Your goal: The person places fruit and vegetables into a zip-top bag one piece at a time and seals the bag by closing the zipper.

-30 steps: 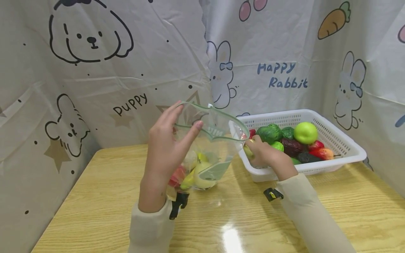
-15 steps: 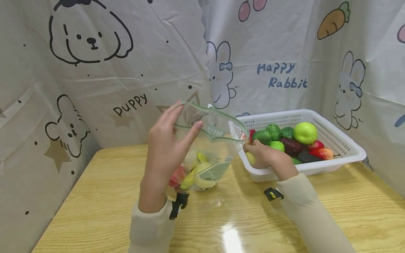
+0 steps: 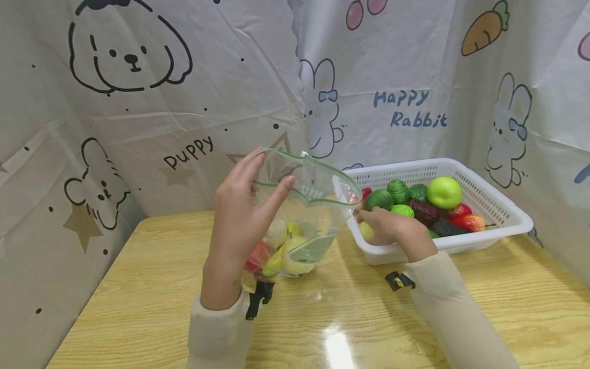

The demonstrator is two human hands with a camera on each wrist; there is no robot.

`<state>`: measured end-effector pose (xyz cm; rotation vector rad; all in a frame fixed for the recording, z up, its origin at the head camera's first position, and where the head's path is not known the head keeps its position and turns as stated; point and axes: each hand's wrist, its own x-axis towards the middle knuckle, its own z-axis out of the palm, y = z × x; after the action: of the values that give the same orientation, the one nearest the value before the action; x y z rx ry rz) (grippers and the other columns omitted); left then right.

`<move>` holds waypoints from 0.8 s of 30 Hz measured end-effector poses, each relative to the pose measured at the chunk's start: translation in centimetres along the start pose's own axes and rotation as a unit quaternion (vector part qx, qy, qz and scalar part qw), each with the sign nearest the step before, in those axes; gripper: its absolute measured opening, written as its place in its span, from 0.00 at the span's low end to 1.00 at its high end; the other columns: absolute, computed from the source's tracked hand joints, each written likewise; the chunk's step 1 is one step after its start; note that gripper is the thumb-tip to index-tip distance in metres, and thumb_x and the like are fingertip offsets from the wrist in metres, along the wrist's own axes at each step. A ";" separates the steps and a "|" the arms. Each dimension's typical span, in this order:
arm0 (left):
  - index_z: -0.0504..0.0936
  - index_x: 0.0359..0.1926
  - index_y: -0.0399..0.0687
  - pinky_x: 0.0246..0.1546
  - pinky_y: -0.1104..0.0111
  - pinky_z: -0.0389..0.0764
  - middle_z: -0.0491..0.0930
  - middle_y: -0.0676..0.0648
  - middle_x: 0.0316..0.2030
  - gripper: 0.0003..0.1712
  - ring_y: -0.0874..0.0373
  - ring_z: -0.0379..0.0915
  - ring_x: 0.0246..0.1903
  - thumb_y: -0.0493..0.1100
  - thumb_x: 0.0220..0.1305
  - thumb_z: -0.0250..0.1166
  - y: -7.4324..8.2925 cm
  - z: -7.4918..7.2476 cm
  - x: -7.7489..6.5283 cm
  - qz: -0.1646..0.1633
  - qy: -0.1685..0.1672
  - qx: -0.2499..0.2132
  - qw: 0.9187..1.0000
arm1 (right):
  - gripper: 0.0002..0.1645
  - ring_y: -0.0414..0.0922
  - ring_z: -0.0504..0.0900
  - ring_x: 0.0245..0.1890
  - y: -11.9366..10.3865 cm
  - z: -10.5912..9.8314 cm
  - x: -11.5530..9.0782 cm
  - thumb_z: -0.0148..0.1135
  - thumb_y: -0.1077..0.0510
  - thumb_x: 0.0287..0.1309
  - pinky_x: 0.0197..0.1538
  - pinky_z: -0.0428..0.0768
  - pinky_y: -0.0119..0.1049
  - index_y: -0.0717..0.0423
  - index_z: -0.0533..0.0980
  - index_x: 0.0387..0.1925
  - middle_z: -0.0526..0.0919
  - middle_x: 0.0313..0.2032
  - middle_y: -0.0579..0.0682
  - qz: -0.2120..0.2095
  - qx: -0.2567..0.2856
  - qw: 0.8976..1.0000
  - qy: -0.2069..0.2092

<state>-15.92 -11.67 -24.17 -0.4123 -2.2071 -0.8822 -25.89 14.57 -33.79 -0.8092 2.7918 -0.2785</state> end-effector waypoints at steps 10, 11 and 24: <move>0.72 0.60 0.39 0.42 0.56 0.81 0.70 0.43 0.64 0.37 0.53 0.72 0.50 0.60 0.57 0.62 0.0 -0.1 0.0 0.001 0.001 0.002 1.000 | 0.21 0.48 0.72 0.34 -0.3 -0.6 -0.7 0.62 0.63 0.47 0.40 0.76 0.44 0.54 0.75 0.47 0.81 0.39 0.54 -0.009 0.032 0.999 0.006; 0.72 0.60 0.39 0.41 0.56 0.81 0.70 0.42 0.64 0.37 0.53 0.72 0.51 0.60 0.57 0.62 0.0 -0.1 0.0 0.001 0.001 0.001 1.000 | 0.21 0.47 0.72 0.34 -0.3 -0.7 -0.8 0.62 0.63 0.47 0.39 0.76 0.43 0.54 0.75 0.47 0.80 0.38 0.53 -0.009 0.031 0.999 0.008; 0.72 0.60 0.39 0.42 0.57 0.82 0.70 0.43 0.64 0.37 0.53 0.72 0.51 0.60 0.57 0.62 0.0 -0.2 0.0 0.000 -0.001 0.002 1.000 | 0.29 0.49 0.71 0.36 -1.0 -1.8 -1.7 0.65 0.57 0.46 0.38 0.74 0.43 0.53 0.73 0.54 0.77 0.38 0.54 0.022 0.031 0.998 0.044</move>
<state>-15.86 -11.78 -24.04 -0.4110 -2.2113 -0.8774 -24.45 14.85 -31.58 -0.7389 2.8623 -0.4002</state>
